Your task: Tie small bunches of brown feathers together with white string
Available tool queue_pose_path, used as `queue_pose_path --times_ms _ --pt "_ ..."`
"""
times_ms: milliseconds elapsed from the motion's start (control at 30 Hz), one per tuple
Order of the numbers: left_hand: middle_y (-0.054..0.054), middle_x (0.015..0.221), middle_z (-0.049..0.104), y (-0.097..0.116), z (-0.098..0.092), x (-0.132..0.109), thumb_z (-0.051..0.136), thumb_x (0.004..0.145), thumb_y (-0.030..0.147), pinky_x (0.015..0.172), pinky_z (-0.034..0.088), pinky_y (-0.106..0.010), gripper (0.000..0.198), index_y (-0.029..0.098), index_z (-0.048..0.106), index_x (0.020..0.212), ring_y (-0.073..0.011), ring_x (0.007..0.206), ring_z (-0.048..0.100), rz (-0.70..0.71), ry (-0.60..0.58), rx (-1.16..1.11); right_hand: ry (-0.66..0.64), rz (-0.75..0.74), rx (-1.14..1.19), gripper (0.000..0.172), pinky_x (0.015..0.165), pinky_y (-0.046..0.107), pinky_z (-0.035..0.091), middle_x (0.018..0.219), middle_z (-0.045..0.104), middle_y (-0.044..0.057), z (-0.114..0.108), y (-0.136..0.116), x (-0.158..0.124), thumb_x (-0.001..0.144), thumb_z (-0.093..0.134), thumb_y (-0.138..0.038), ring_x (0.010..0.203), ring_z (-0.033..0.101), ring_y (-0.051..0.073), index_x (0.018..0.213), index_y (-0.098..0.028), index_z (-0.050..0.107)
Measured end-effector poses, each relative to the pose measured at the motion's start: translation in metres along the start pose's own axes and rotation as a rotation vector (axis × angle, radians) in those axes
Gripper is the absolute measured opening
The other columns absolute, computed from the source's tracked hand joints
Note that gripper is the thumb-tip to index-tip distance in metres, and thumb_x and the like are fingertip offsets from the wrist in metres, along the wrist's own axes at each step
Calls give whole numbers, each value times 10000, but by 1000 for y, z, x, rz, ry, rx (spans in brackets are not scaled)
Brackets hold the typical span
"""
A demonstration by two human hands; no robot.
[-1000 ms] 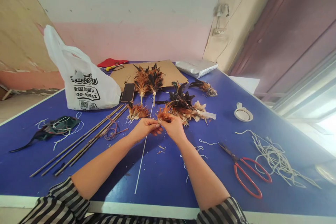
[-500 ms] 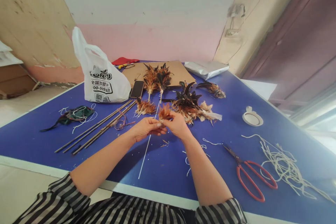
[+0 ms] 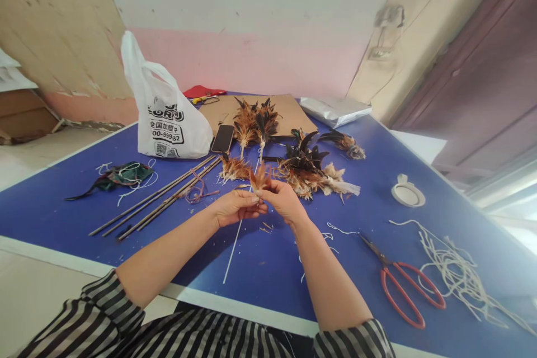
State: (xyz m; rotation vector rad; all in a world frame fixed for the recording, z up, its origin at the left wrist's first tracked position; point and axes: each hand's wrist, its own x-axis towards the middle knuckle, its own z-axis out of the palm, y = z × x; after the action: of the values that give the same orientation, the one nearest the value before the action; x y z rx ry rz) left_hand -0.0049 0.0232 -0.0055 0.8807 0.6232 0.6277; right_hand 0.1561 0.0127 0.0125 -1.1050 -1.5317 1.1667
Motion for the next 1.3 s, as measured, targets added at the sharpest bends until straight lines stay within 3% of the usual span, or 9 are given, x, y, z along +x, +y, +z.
queue_pose_path --times_ms 100,233,433,567,667,833,967,1167,1300 --pt "-103 841 669 2 -4 3 644 683 231 724 451 -252 187 105 638 821 -150 787 621 67 61 -100 70 -75 -177 420 723 311 443 867 619 53 -2 -1 0 652 613 -371 767 573 157 1010 -163 546" --pt "-84 900 661 1 -8 3 628 690 209 744 439 -263 150 134 643 819 -151 831 604 79 106 -205 181 -306 -725 672 831 412 365 1029 565 100 1 -10 -4 598 657 -359 933 522 239 1207 -202 419" --pt "-99 940 647 -14 -5 1 651 665 247 774 420 -284 176 129 654 795 -144 819 590 95 110 -197 198 -407 -1074 662 850 434 293 1113 526 137 17 -10 -5 663 576 -308 1029 471 289 1271 -190 339" --pt "-107 902 652 -20 -5 2 668 644 306 764 418 -273 247 109 663 794 -126 759 589 139 135 -128 219 -363 -1060 650 848 427 305 1100 535 127 16 -4 -3 653 570 -279 1017 480 274 1261 -187 360" --pt "-107 858 661 -18 -6 1 674 629 335 747 429 -272 285 100 667 789 -134 737 597 188 167 -24 162 -273 -879 676 834 402 347 1077 557 115 6 -3 -3 603 633 -330 971 512 248 1225 -180 418" --pt "-115 773 672 -13 -3 -6 650 640 374 740 445 -303 334 93 665 820 -181 746 624 223 114 180 -28 -8 -392 317 665 287 435 777 642 44 -6 -6 -3 635 613 -376 711 573 169 847 -141 640" --pt "-127 782 672 -14 0 -8 619 667 384 694 459 -297 336 91 658 827 -192 731 633 223 65 263 -97 19 -180 211 602 248 432 683 639 17 2 -10 -4 658 594 -310 625 562 140 747 -125 645" --pt "-105 746 660 -21 2 -2 612 669 366 590 445 -252 297 94 634 787 -159 626 620 201 168 282 14 -16 -245 214 581 244 426 697 648 12 12 -5 -4 664 572 -263 619 565 144 818 -136 649" --pt "-36 647 609 -28 1 2 566 704 314 586 429 -241 214 110 613 744 -111 554 550 347 267 365 107 -27 -368 220 569 253 429 688 655 12 16 2 -2 672 546 -231 598 568 150 851 -166 654"
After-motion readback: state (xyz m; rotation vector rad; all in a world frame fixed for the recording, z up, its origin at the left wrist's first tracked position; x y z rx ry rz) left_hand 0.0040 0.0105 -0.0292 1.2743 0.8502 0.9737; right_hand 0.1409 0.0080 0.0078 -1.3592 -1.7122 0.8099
